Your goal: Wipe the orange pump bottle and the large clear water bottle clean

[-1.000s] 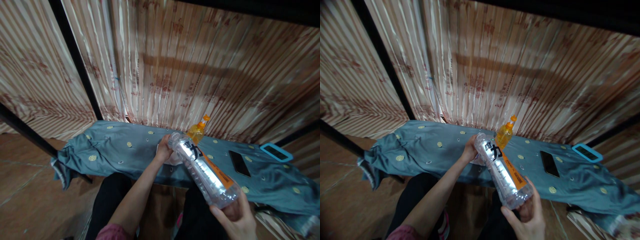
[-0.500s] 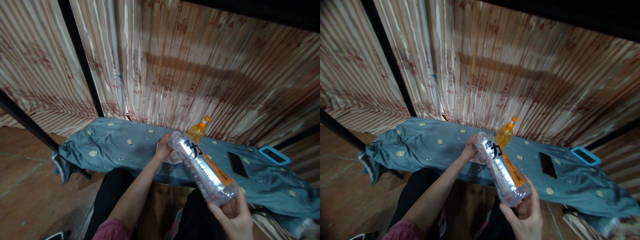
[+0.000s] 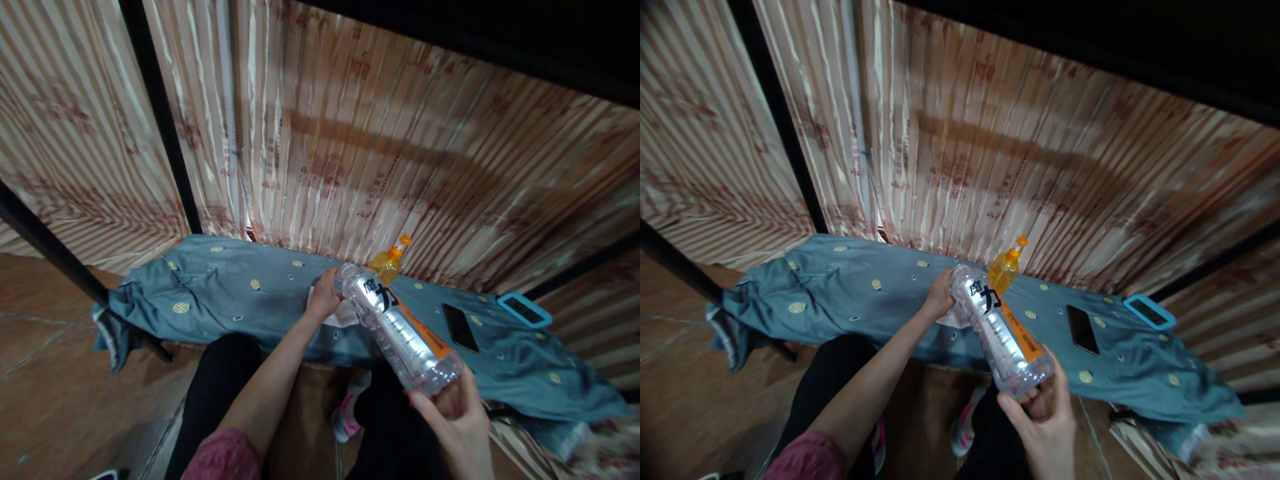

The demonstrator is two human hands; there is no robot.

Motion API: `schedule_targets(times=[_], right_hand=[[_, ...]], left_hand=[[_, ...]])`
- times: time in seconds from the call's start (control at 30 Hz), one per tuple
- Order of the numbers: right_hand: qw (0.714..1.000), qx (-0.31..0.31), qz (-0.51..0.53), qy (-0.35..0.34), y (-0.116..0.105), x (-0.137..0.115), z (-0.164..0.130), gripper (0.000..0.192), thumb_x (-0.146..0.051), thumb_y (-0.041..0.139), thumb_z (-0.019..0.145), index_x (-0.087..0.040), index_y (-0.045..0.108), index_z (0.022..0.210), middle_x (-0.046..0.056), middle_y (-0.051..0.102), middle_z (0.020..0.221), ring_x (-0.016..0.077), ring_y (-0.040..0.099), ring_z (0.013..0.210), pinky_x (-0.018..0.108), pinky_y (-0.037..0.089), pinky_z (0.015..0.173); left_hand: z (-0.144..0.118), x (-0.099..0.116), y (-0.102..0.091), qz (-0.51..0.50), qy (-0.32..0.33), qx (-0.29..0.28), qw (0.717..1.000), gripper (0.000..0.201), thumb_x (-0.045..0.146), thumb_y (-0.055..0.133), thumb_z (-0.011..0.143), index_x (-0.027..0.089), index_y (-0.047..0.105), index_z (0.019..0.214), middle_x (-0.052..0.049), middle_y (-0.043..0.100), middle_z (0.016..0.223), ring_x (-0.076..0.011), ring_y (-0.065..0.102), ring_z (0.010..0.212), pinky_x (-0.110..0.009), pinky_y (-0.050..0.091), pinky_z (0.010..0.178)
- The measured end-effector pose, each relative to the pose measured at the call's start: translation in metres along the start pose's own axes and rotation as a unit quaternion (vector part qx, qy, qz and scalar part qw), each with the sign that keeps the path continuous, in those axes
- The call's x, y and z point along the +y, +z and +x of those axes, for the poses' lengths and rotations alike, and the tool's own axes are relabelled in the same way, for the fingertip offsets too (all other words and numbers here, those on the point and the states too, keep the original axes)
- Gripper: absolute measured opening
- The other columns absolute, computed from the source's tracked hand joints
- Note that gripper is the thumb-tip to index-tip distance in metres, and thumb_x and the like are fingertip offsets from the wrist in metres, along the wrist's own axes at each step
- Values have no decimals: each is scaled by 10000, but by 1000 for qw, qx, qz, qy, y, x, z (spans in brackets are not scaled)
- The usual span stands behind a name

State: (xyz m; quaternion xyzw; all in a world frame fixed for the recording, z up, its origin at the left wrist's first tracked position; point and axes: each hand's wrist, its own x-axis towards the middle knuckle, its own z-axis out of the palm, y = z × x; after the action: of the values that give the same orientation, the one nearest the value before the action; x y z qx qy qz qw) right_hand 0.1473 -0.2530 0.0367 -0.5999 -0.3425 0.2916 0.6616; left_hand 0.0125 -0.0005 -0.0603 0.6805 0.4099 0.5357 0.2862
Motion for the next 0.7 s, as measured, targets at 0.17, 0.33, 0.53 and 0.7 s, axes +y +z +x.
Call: schedule_targets(times=[0.17,0.33,0.53,0.7], right_hand=[[1000,0,-6,10,2,-6,-2,1040,-444,927,605,-161,438,1478,193,618,1368,298,669,1057,380,531,897],[1000,3,-8,13,0,-1,0,1027,-430,925,599,-160,444,1465,187,620,1363,297,654,1094,356,538,892],[1000,12,-11,23,2,2,1,1131,-446,928,574,-100,394,1509,232,613,1371,317,653,1096,370,548,892],[999,29,-26,24,2,4,-2,1138,-461,925,558,-148,394,1515,208,622,1396,366,647,1181,414,540,953]], left_hand=[[1,-1,1,-9,7,3,1000,562,101,787,669,180,615,1199,-102,695,1172,-286,659,1126,-452,523,1033],[1,-2,1,1,11,6,1000,546,100,767,680,179,620,1200,-110,697,1188,-288,661,1133,-457,528,1029],[0,0,-1,17,16,-4,1000,528,93,767,686,193,635,1187,-100,709,1194,-279,667,1145,-440,534,1037],[0,0,1,31,1,7,999,554,88,792,672,198,634,1191,-95,713,1191,-277,675,1132,-432,543,1033]])
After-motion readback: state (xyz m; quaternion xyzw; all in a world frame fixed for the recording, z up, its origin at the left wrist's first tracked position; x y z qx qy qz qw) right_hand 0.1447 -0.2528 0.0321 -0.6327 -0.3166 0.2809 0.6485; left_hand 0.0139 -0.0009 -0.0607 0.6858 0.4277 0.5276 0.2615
